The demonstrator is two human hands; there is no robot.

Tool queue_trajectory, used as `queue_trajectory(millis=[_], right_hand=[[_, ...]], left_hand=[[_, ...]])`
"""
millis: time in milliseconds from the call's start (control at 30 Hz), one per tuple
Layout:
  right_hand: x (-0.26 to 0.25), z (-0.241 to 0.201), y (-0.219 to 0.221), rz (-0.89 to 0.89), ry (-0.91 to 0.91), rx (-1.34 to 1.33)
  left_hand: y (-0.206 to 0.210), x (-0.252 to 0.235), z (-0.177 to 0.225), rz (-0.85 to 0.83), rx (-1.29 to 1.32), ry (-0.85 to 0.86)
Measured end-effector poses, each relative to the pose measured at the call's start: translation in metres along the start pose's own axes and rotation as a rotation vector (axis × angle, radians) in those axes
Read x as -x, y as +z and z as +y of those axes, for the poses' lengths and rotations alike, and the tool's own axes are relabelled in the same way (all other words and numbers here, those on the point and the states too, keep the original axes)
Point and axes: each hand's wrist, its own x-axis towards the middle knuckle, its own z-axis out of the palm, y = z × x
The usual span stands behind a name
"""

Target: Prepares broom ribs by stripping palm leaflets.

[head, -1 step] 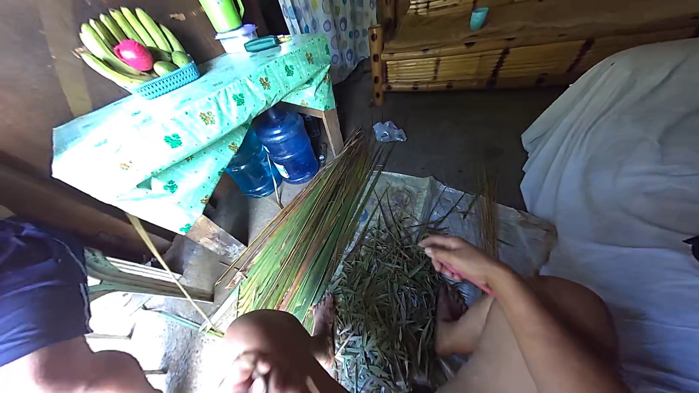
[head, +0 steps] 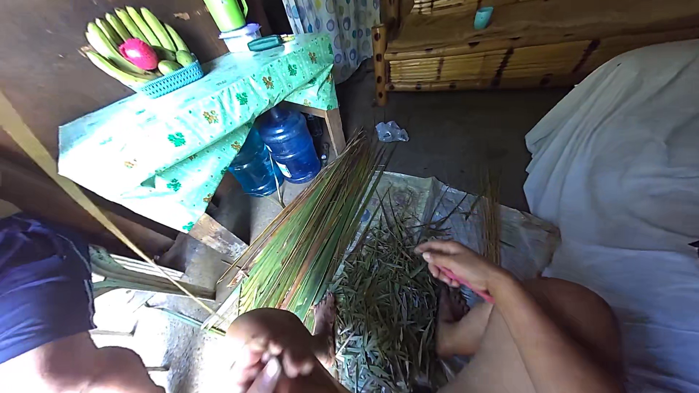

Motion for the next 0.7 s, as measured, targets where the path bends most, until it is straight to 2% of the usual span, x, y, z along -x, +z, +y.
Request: queue_trajectory(millis=[67,133,267,400,500,567,633,700], right_hand=[[0.008,0.002,0.014,-0.124,-0.078,-0.197],[0.012,0.008,0.025,-0.218,-0.135,-0.336],[0.019,0.010,0.035,-0.346,-0.157,-0.406],[0.018,0.014,0.053,-0.378,-0.141,-0.415],[0.012,0.014,0.066,-0.419,-0.095,-0.367],[0.012,0.010,0.070,-0.356,-0.122,-0.348],[0.013,0.006,0.070,-0.277,-0.191,-0.326],[0.012,0.006,0.068,-0.275,-0.239,-0.342]], left_hand=[[0.018,-0.030,-0.014,0.048,-0.139,0.088],[0.035,-0.050,-0.035,0.219,-0.181,0.107],[0.045,-0.068,-0.079,0.453,-0.165,0.094],[0.050,-0.066,-0.096,0.577,-0.196,0.075],[0.048,-0.061,-0.100,0.593,-0.219,0.064],[0.045,-0.060,-0.100,0.554,-0.285,0.009],[0.039,-0.061,-0.096,0.456,-0.432,-0.076],[0.036,-0.064,-0.092,0.335,-0.553,-0.180]])
